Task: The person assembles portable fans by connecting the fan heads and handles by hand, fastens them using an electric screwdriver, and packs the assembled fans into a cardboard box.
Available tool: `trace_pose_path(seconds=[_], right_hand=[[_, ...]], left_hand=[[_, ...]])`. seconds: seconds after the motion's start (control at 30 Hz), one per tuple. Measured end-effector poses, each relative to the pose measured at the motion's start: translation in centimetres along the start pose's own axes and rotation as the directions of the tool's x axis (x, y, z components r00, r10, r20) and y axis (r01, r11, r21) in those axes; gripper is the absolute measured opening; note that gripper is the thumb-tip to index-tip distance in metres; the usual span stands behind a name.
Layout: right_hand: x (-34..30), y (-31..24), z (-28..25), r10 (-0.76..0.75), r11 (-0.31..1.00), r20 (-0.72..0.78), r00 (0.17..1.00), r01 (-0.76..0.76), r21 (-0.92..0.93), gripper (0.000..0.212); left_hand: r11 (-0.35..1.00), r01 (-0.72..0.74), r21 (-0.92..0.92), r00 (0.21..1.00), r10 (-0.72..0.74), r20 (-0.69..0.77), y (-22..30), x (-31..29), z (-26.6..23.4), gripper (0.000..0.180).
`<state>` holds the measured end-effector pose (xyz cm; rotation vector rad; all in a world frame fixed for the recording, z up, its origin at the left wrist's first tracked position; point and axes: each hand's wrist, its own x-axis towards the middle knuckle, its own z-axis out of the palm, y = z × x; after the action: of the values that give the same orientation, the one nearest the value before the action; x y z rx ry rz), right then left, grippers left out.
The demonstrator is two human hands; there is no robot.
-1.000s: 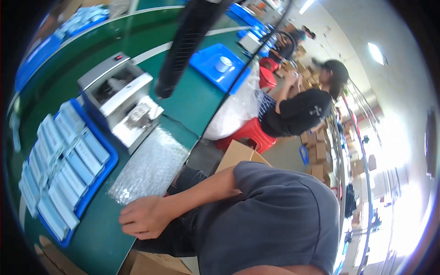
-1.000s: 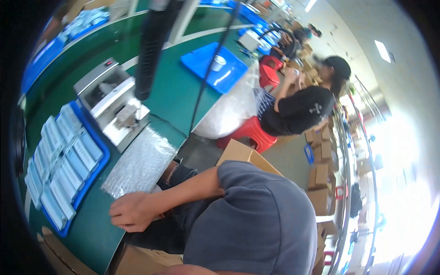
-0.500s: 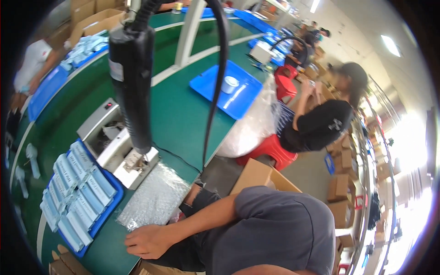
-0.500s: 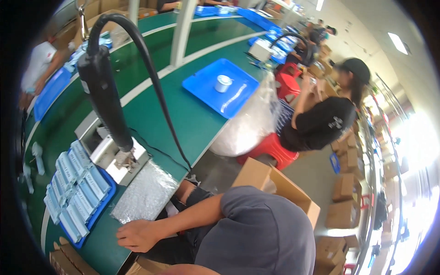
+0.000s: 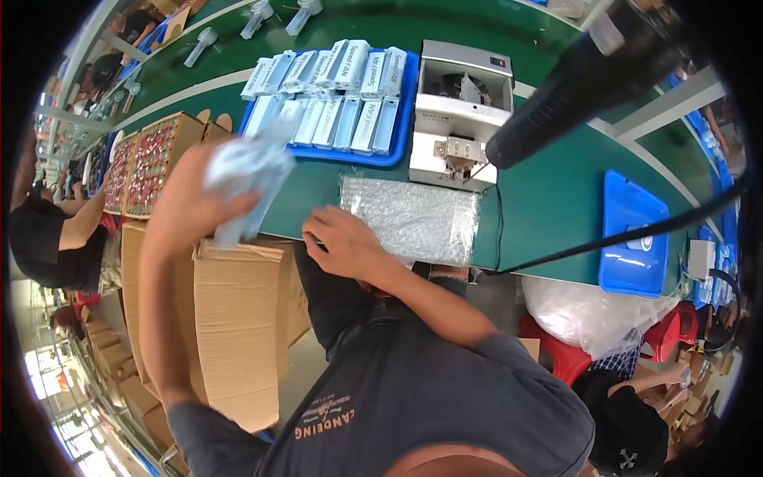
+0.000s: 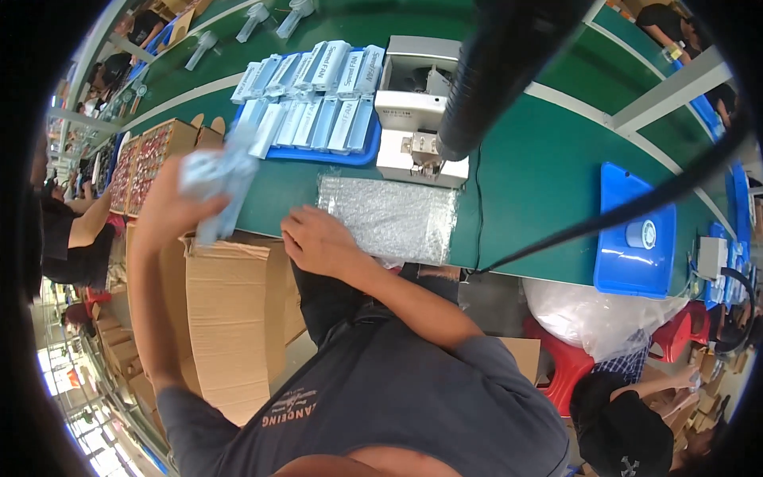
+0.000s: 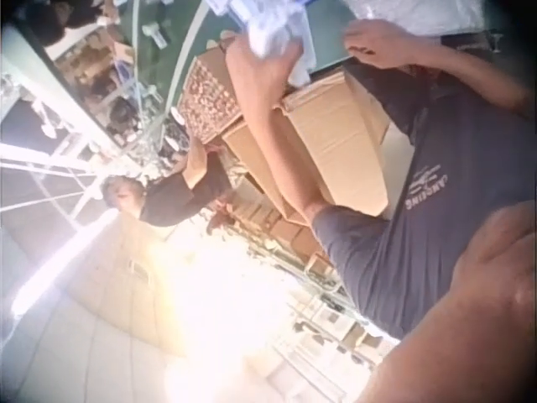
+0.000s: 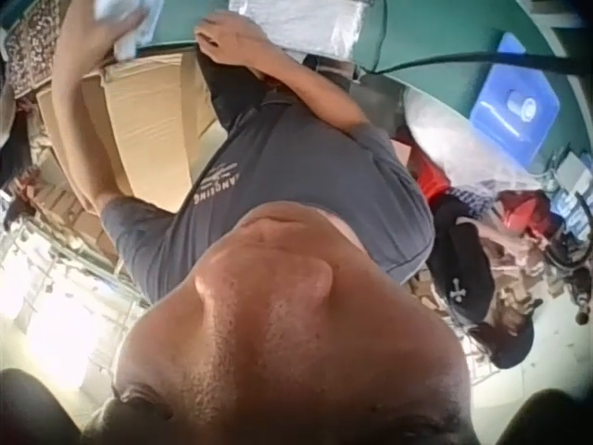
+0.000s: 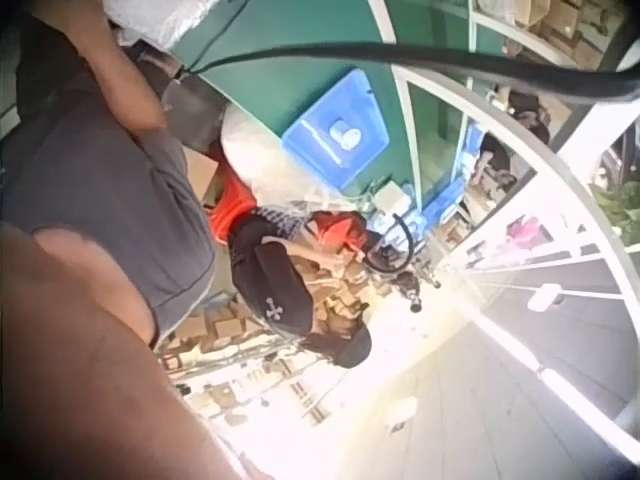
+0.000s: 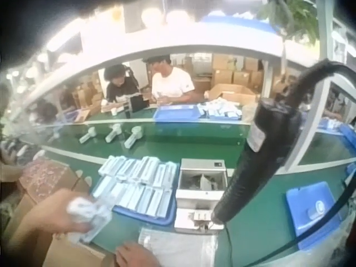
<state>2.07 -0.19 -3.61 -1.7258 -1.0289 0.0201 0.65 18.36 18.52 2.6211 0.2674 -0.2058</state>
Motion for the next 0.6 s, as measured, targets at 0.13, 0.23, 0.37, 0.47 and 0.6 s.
trace_pose_path(seconds=[0.13,0.23,0.37,0.47,0.6], right_hand=[[-0.4,0.5,-0.4,0.006,1.0,-0.005,1.0,-0.006,0.016,0.008],[-0.5,0.0,-0.6,0.022,0.999,-0.016,1.0,-0.021,0.037,0.009],[-0.6,0.3,-0.8,0.015,0.999,-0.032,0.999,-0.014,0.046,0.009],[-0.6,0.1,-1.0,0.019,0.999,-0.012,1.0,-0.019,0.038,0.009],[-0.5,0.1,-0.7,-0.016,0.998,-0.054,0.998,0.019,0.056,0.007]], left_hand=[[0.998,0.068,0.02,0.959,-0.071,0.275,5.5,10.4,3.9,0.059],[0.985,0.12,-0.125,0.955,-0.08,0.285,3.5,13.4,6.0,0.059],[0.915,0.32,-0.248,0.918,-0.234,0.32,1.3,15.2,6.1,0.056],[0.889,0.376,-0.26,0.911,-0.304,0.279,0.3,15.7,5.7,0.054],[0.929,0.258,-0.266,0.96,-0.216,0.177,-0.9,15.5,5.6,0.058]])
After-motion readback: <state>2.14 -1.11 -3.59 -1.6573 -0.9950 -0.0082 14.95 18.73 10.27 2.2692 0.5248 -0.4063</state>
